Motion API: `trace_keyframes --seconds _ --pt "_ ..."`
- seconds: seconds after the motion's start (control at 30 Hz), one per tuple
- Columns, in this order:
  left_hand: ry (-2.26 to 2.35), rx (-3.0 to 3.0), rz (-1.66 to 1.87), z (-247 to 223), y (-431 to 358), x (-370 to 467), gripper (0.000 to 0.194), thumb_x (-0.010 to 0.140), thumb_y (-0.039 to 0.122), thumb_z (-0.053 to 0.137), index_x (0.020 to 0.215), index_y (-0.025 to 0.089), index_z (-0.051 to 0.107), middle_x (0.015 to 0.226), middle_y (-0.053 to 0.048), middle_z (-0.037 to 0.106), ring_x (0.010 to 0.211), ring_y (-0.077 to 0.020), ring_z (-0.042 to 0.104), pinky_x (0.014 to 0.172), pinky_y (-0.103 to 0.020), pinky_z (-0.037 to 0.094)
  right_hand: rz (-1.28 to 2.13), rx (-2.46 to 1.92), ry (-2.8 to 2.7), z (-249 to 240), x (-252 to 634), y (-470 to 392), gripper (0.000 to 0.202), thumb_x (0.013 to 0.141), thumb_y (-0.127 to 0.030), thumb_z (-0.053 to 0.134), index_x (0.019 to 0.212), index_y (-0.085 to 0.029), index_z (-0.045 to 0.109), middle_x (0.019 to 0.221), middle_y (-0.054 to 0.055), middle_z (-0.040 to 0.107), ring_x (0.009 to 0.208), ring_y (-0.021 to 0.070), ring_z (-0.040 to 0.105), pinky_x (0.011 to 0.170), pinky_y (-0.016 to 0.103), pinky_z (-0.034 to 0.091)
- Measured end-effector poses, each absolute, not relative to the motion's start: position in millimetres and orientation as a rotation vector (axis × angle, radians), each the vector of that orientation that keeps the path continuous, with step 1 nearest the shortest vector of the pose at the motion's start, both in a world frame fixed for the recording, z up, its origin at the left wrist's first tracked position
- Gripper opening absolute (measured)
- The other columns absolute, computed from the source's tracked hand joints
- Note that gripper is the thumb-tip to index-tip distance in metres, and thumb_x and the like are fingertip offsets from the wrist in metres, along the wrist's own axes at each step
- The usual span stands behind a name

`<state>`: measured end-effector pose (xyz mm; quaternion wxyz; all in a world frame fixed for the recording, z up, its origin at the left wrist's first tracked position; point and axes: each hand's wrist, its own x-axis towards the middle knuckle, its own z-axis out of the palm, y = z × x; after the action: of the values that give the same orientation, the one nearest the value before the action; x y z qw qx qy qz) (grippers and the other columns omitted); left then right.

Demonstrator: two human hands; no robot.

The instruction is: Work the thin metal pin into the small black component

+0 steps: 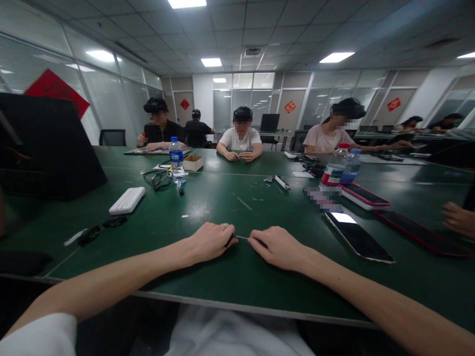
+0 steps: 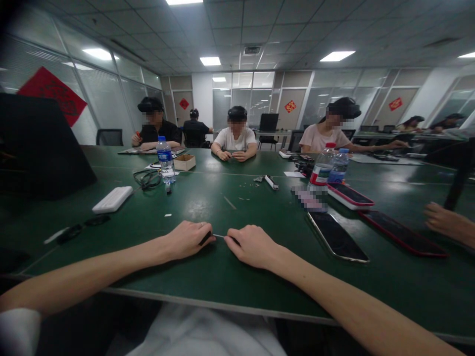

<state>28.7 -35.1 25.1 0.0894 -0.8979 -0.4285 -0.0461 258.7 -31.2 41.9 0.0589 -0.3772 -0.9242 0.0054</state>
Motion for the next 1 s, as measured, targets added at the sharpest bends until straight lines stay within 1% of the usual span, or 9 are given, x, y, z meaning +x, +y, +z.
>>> trace_keyframes --seconds 0.23,0.4,0.6,0.77,1.0 --pt "-1.240 -2.771 -0.170 25 -35 26 0.023 0.103 0.038 0.041 0.099 0.018 0.052 0.089 -0.007 0.069 0.074 -0.0247 0.070 0.056 -0.030 0.044 0.059 -1.044 -2.823 41 261 -30 0.033 0.103 -0.035 0.039 0.088 -0.019 0.063 0.075 0.003 0.068 0.065 0.0154 0.062 0.066 0.024 0.039" --pt "-1.194 -2.871 -0.227 22 -34 23 0.021 0.103 0.039 0.044 0.101 0.019 0.051 0.089 -0.006 0.068 0.076 -0.0234 0.069 0.059 -0.029 0.045 0.104 -0.990 -2.843 44 263 -29 0.033 0.103 -0.034 0.040 0.086 -0.019 0.064 0.072 0.003 0.066 0.062 0.0146 0.059 0.064 0.024 0.037" --pt "-1.089 -2.971 -0.269 22 -34 19 0.020 0.103 0.038 0.045 0.105 0.019 0.051 0.094 -0.005 0.069 0.078 -0.0211 0.068 0.063 -0.028 0.044 0.124 -0.933 -2.876 45 264 -29 0.032 0.102 -0.033 0.040 0.086 -0.018 0.064 0.072 0.003 0.066 0.064 0.0146 0.060 0.064 0.024 0.037" --pt "-1.046 -3.013 -0.290 21 -34 17 0.020 0.103 0.038 0.045 0.105 0.019 0.051 0.095 -0.005 0.068 0.079 -0.0206 0.068 0.064 -0.027 0.044 0.114 -0.935 -2.879 45 265 -29 0.034 0.102 -0.034 0.040 0.086 -0.018 0.064 0.071 0.003 0.066 0.064 0.0149 0.060 0.064 0.024 0.037" --pt "-1.230 -2.936 -0.354 19 -31 19 0.026 0.102 0.043 0.046 0.108 0.019 0.053 0.096 -0.006 0.069 0.085 -0.0225 0.069 0.069 -0.029 0.048 0.059 -0.988 -2.826 43 263 -30 0.033 0.103 -0.034 0.039 0.088 -0.018 0.064 0.074 0.004 0.067 0.065 0.0152 0.060 0.065 0.025 0.037"
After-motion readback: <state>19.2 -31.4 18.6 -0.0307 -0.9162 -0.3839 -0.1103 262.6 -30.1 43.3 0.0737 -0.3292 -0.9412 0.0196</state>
